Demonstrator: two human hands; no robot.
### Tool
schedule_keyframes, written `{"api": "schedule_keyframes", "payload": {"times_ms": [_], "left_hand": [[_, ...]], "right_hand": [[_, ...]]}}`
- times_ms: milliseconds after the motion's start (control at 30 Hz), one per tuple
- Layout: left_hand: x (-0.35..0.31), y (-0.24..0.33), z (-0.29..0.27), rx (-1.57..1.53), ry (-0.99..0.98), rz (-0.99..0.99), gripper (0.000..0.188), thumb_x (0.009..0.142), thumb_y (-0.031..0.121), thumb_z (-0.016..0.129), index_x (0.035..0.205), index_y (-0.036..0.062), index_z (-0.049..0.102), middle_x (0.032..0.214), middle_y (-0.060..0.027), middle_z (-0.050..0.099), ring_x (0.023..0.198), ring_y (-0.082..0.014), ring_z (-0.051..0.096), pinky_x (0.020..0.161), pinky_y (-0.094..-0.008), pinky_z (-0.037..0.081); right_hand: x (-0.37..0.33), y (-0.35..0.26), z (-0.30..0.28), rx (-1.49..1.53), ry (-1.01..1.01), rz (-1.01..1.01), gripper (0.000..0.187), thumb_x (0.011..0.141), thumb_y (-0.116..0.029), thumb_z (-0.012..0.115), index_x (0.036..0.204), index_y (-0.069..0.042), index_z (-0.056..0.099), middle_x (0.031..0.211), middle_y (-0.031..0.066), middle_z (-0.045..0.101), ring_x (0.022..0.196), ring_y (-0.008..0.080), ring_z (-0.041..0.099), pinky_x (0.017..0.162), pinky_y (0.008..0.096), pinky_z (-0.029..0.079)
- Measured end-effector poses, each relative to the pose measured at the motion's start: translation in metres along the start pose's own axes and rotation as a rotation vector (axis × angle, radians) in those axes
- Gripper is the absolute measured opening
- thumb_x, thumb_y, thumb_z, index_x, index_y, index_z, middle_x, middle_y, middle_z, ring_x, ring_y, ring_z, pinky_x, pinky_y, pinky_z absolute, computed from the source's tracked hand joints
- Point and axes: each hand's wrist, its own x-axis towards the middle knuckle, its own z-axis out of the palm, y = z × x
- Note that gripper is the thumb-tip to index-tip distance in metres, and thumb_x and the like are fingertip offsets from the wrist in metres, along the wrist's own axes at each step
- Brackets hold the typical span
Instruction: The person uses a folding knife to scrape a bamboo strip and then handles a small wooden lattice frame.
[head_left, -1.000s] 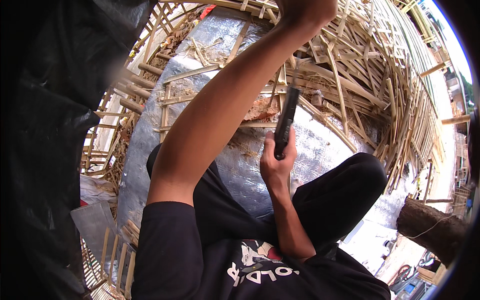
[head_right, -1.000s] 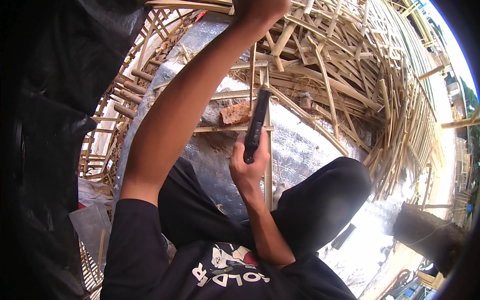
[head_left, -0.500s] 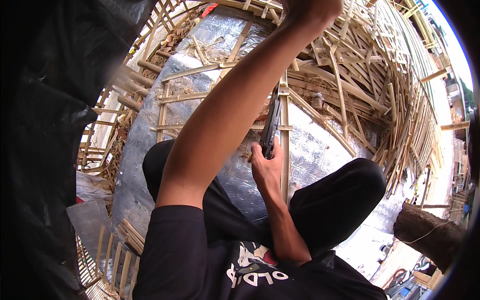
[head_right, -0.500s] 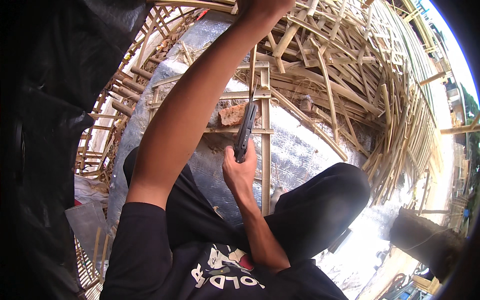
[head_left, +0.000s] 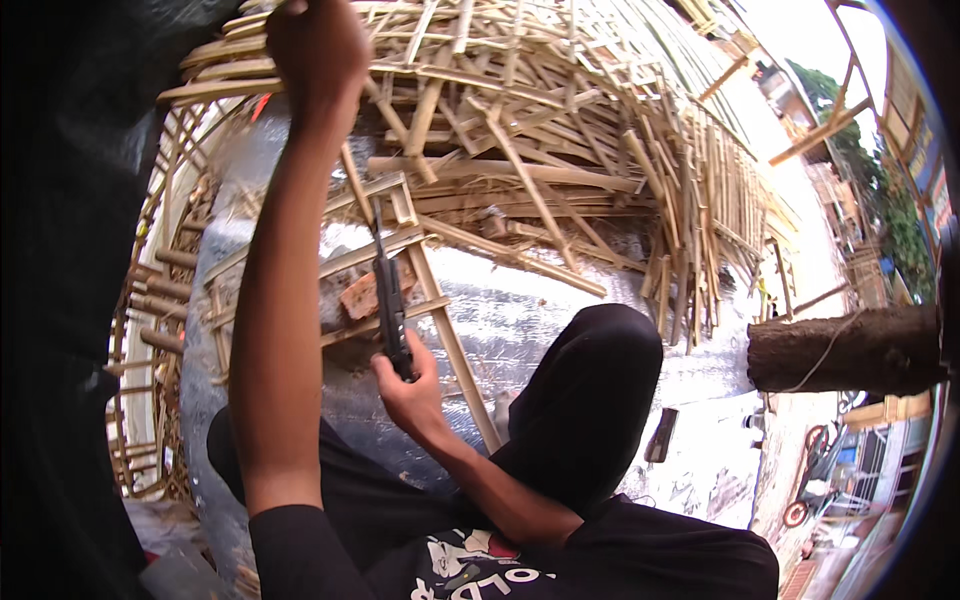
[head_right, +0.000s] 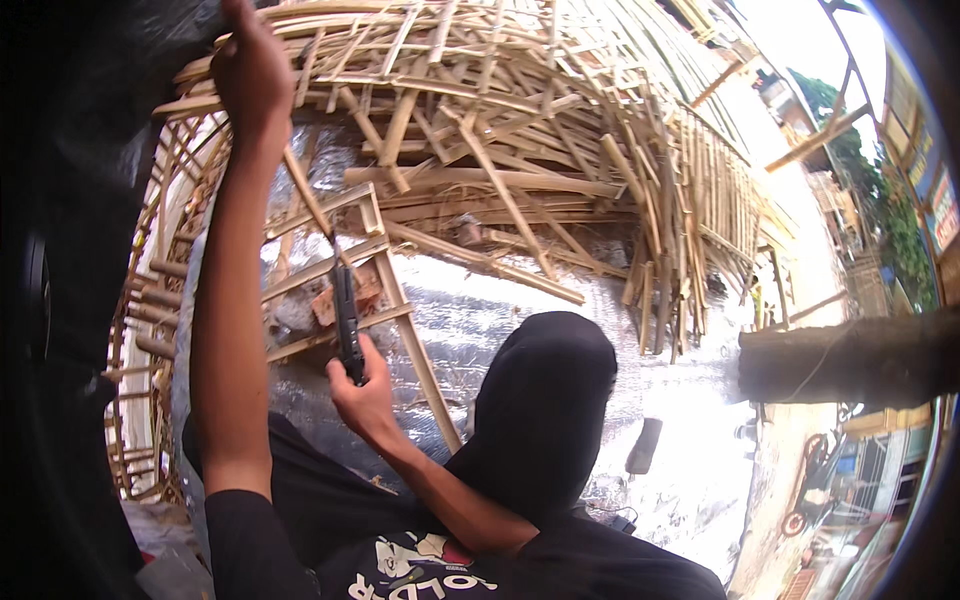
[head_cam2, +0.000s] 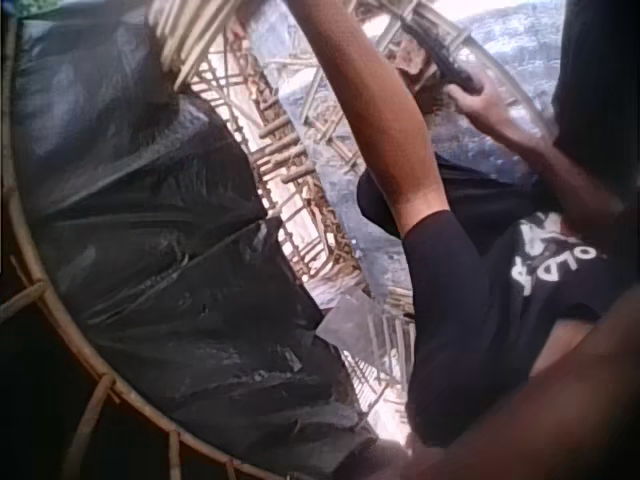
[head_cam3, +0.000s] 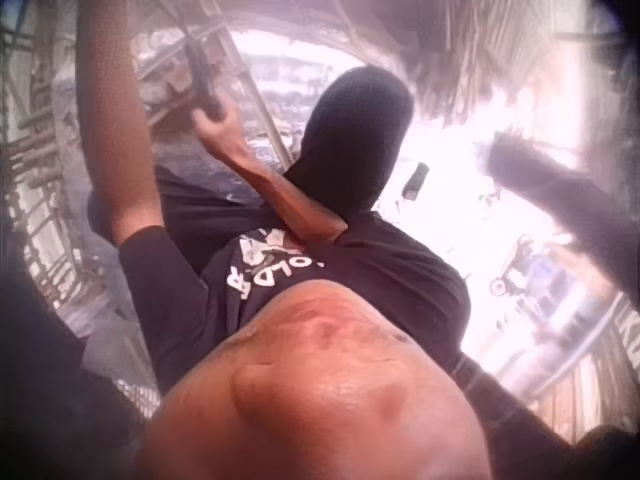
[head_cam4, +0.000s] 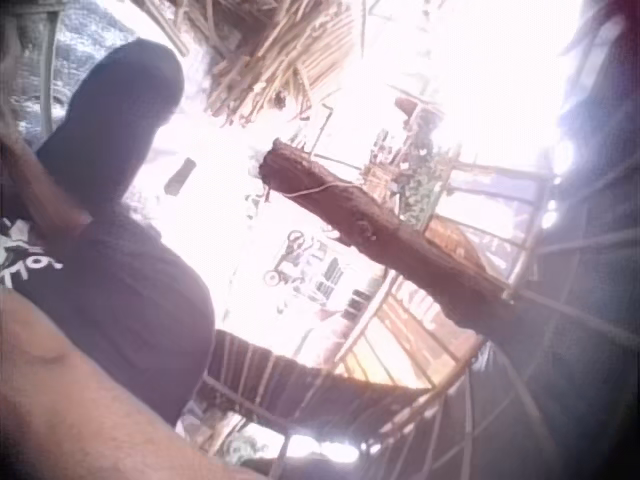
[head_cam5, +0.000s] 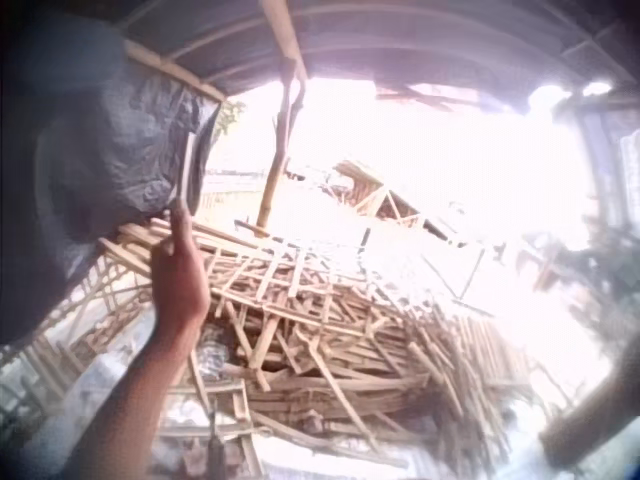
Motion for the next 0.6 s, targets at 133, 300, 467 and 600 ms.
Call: {"api": "schedule_keyframes", "payload": {"times_ms": [133,300,467,600], "left_hand": [[0.006,0.007,-0.008,-0.238,-0.295,-0.199,0.063,0.100,0.067,0.033,0.065,0.0153,0.029,0.057,0.0059,0.022,0.049,-0.0074,0.021,0.046,-0.0253,0.018],[0.007,0.029,-0.019,-0.338,-0.624,-0.189,0.065,0.099,0.069,0.036,0.068,0.0128,0.048,0.063,0.0039,0.041,0.054,-0.0075,0.039,0.054,-0.0243,0.034],[0.025,0.045,-0.051,-0.367,-0.662,-0.056,0.085,0.094,0.078,0.027,0.085,0.0052,0.071,0.081,-0.0086,0.068,0.072,-0.0147,0.061,0.071,-0.0274,0.046],[0.037,0.050,-0.071,-0.696,-0.790,-0.167,0.064,0.099,0.069,0.031,0.079,0.0109,0.048,0.072,0.0002,0.044,0.065,-0.0122,0.046,0.062,-0.0267,0.036]], "right_hand": [[0.000,-0.015,-0.006,-0.066,-0.052,0.081,0.012,0.092,-0.014,0.063,0.098,-0.006,0.056,0.070,-0.0041,0.047,0.060,0.0043,0.043,0.053,0.0240,0.034],[-0.001,-0.018,-0.010,-0.003,-0.022,0.090,0.013,0.093,-0.015,0.063,0.095,-0.006,0.054,0.070,-0.0048,0.046,0.060,0.0038,0.043,0.052,0.0239,0.033],[-0.015,-0.014,-0.006,0.163,-0.065,0.193,0.012,0.093,-0.013,0.065,0.094,-0.008,0.054,0.067,-0.0050,0.048,0.057,0.0029,0.045,0.051,0.0213,0.035],[-0.027,-0.040,-0.002,0.140,-0.033,0.098,0.010,0.092,-0.010,0.066,0.094,-0.005,0.057,0.066,-0.0049,0.046,0.058,0.0038,0.042,0.052,0.0233,0.033]]}}
